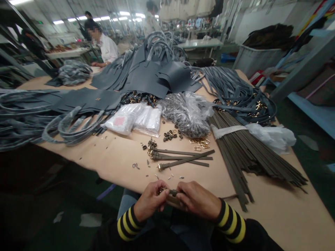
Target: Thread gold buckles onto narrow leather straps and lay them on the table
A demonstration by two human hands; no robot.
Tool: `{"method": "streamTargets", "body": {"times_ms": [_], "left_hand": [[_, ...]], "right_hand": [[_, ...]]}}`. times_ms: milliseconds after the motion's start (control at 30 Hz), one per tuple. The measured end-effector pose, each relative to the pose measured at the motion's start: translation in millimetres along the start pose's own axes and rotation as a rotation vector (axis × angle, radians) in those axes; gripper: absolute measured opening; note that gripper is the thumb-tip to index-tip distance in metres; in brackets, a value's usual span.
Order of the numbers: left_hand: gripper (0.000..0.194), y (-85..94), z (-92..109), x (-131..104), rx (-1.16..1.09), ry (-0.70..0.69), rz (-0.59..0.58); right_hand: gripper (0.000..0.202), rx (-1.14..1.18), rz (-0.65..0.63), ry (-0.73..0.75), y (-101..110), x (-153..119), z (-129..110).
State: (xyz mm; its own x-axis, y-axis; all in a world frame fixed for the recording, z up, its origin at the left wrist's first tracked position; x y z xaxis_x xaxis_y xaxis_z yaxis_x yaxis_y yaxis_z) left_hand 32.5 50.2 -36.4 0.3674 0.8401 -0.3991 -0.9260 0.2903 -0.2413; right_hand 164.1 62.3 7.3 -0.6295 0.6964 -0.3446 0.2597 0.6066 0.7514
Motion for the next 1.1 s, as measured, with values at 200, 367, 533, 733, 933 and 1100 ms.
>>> {"method": "streamTargets", "body": {"times_ms": [200,367,533,733,933,1100], "left_hand": [[0.011,0.6,9.2,-4.3,0.168,-0.077,0.002],[0.012,3.4,8.5,-3.5,0.15,-0.094,-0.049],[0.021,0.8,0.6,-5.0,-0.066,-0.022,-0.23],[0.023,-3.6,10.5,-9.6,0.191,-0.193,-0.285],[0.022,-2.2,14.2,-9.5,0.357,-0.25,-0.249],[0.022,-2.7,13.8,-11.6,0.444,-0.3,-0.228]], "right_hand": [[0.015,0.04,0.114,-0.032,-8.8,5.8,-0.6],[0.017,0.14,0.145,-0.055,-11.9,8.6,1.4],[0.024,0.176,0.065,-0.027,-7.1,5.2,3.1],[0.02,0.275,-0.049,-0.019,-6.4,2.2,-1.3],[0.019,0.094,0.113,0.026,-4.5,3.9,-9.0],[0.018,0.23,0.033,-0.038,-10.7,8.5,-7.4]]}}
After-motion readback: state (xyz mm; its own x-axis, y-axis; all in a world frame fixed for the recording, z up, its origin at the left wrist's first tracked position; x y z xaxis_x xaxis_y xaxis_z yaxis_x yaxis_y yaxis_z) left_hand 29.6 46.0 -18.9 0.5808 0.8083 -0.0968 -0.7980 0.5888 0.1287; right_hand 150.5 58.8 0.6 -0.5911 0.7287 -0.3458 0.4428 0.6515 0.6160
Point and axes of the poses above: each hand's wrist, its own x-axis towards the middle knuckle, its own y-axis out of the back of the hand, z = x × y, the point moved 4 cm from there along x, towards the middle knuckle, and after that the axes turned 14 degrees about -x, right-handed, at the moved point
